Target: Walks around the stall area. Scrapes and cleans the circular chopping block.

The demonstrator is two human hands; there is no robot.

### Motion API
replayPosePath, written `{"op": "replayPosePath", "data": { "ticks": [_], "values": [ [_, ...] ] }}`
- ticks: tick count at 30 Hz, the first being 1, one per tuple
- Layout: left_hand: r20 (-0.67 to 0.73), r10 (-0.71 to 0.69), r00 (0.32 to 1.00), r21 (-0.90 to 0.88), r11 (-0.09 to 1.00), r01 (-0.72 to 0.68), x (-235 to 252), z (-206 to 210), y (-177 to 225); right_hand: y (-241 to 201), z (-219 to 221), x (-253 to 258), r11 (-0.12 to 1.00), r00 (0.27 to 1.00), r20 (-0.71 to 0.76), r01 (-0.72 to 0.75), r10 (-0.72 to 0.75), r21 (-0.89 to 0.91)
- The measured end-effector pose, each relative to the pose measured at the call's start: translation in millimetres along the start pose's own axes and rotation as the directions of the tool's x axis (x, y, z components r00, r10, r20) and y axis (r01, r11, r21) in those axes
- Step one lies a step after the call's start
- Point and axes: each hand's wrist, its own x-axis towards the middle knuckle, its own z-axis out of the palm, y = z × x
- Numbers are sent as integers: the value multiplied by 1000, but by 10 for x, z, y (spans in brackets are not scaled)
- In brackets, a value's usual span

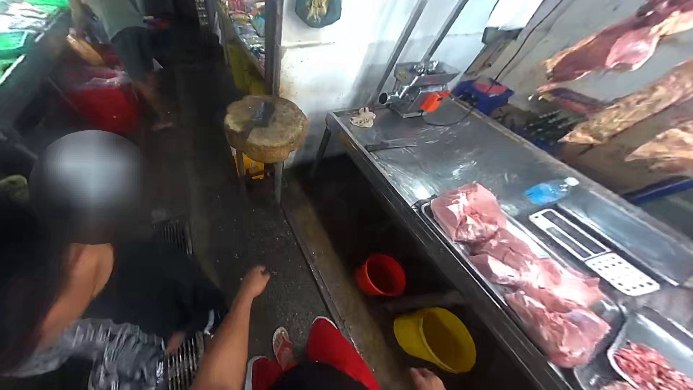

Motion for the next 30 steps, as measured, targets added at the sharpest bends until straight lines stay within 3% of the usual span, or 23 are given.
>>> {"op": "replayPosePath", "data": {
  "ticks": [3, 6, 8, 10, 12, 14, 17, 19, 21, 24, 27, 30],
  "values": [
    [-70, 150, 986, -152, 975, -159, 618, -482, 975, -575, 45, 357, 996, 997, 71, -12, 5, 93],
    [-116, 247, 962, -167, 950, -264, 1092, -717, 1339, -1272, 204, 675, 995, 986, 146, 72, -81, 66],
    [-93, 218, 972, -83, 971, -225, 1389, -768, 1168, -1678, 385, 970, 994, 983, 148, 111, -112, 15],
    [-18, 43, 999, -54, 998, -44, 1550, -833, 851, -2152, 419, 1291, 993, 972, 214, 109, -98, -37],
    [53, -194, 979, -121, 972, 200, 1539, -972, 480, -2626, 426, 1696, 992, 940, 335, 95, -64, -78],
    [49, -348, 936, -327, 880, 344, 1512, -1256, 163, -3303, 375, 2143, 990, 903, 423, 116, -72, -79],
    [-115, -452, 884, -620, 728, 292, 1517, -1806, -115, -4767, -7, 2392, 966, 889, 400, 256, -223, -29],
    [-212, -514, 831, -695, 677, 242, 1535, -2176, 17, -5761, -258, 2386, 949, 871, 388, 316, -301, 26],
    [-270, -495, 826, -738, 657, 153, 1779, -2549, 316, -6797, -423, 2312, 911, 835, 366, 389, -411, 135],
    [-279, -382, 881, -738, 673, 58, 2335, -2970, 878, -8068, -479, 1959, 837, 737, 397, 481, -547, 259],
    [-262, -217, 940, -665, 747, -13, 3125, -3313, 1492, -8993, -289, 1731, 772, 628, 454, 564, -632, 295],
    [-254, -65, 965, -529, 845, -83, 3946, -3676, 1946, -9723, -4, 1597, 740, 574, 502, 631, -646, 231]
  ]
}}
